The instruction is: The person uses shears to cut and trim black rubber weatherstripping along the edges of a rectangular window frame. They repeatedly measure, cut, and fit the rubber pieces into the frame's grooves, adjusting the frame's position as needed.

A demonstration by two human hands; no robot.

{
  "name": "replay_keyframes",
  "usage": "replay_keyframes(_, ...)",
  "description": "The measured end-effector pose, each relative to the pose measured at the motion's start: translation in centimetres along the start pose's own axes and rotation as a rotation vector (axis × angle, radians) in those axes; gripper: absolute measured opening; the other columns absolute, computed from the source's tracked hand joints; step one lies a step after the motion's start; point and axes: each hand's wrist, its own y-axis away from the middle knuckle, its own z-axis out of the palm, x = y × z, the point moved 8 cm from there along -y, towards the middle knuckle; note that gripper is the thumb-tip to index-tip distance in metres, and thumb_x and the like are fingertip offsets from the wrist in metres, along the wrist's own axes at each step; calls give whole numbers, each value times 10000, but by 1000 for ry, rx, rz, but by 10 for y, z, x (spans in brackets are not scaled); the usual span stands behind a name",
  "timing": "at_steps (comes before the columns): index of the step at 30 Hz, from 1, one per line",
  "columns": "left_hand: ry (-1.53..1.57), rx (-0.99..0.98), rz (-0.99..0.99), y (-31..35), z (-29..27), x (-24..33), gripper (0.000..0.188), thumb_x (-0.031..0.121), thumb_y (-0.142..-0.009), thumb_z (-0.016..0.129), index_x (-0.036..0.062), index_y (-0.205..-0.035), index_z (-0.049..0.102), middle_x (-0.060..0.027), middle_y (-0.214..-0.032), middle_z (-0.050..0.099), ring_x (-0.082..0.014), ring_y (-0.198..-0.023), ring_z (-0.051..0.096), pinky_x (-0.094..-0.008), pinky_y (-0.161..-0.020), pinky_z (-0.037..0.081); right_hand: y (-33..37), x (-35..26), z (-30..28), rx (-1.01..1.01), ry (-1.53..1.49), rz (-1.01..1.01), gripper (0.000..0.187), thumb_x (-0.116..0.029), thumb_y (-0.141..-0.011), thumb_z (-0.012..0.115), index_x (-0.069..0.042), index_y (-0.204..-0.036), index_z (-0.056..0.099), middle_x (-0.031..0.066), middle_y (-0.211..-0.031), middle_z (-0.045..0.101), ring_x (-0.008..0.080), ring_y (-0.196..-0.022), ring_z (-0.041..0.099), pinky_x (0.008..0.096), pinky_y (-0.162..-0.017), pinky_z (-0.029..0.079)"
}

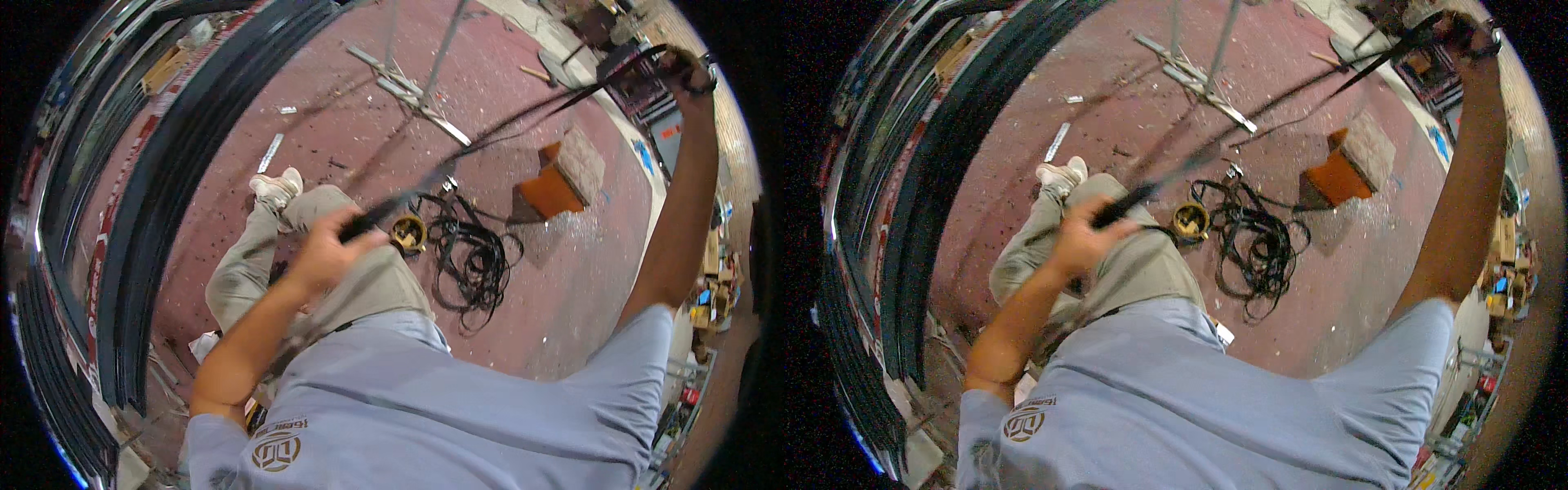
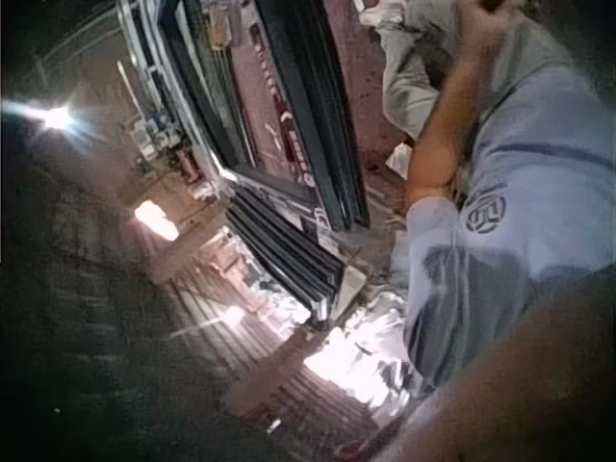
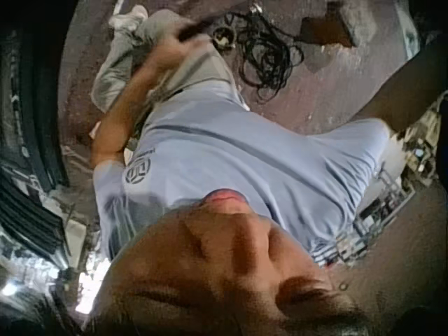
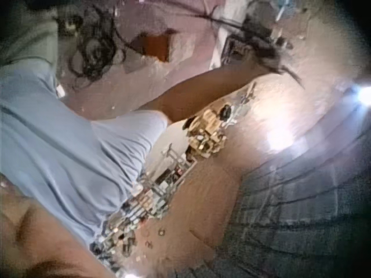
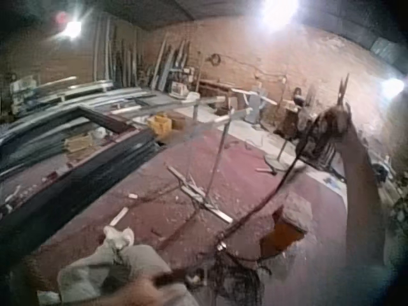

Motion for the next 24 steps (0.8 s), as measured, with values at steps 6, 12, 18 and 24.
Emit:
replay_keyframes(6, -152, -194, 432, 7, 71, 14, 458, 304, -853, 765, 50, -1217, 649, -158, -1136, 645, -313, -1128, 599, -399, -1005, 455, 83, 32, 91, -318, -89, 302, 370, -382, -987, 501, -94, -756, 497, 11, -647, 443, 139, -580, 427, 288, -548, 341)
replay_keyframes(12, 297, -257, 117, 11, 50, 20, 320, 210, -1017, 607, -11, -1248, 625, -103, -1234, 659, -161, -1096, 630, -318, -970, 495, 204, 33, 219, -332, -233, 422, 241, -174, -890, 669, -43, -1054, 549, 84, -785, 578, 152, -632, 542, 263, -548, 434)
replay_keyframes(18, 926, -299, 172, 26, 36, 40, 392, 292, -1069, 509, -9, -1313, 569, -78, -1249, 638, -166, -1210, 589, -332, -1075, 459, 300, 35, 326, -605, -496, 731, 160, -129, -922, 599, -56, -1053, 542, 150, -843, 668, 220, -690, 623, 327, -603, 501)
replay_keyframes(24, 1393, 76, 34, 55, -19, 10, 378, 356, -1022, 575, 60, -1256, 589, -124, -1252, 637, -265, -1203, 603, -422, -1065, 464, 367, 45, 369, -782, -583, 922, 161, -161, -952, 636, -21, -999, 572, 53, -807, 586, 155, -715, 551, 286, -612, 432)
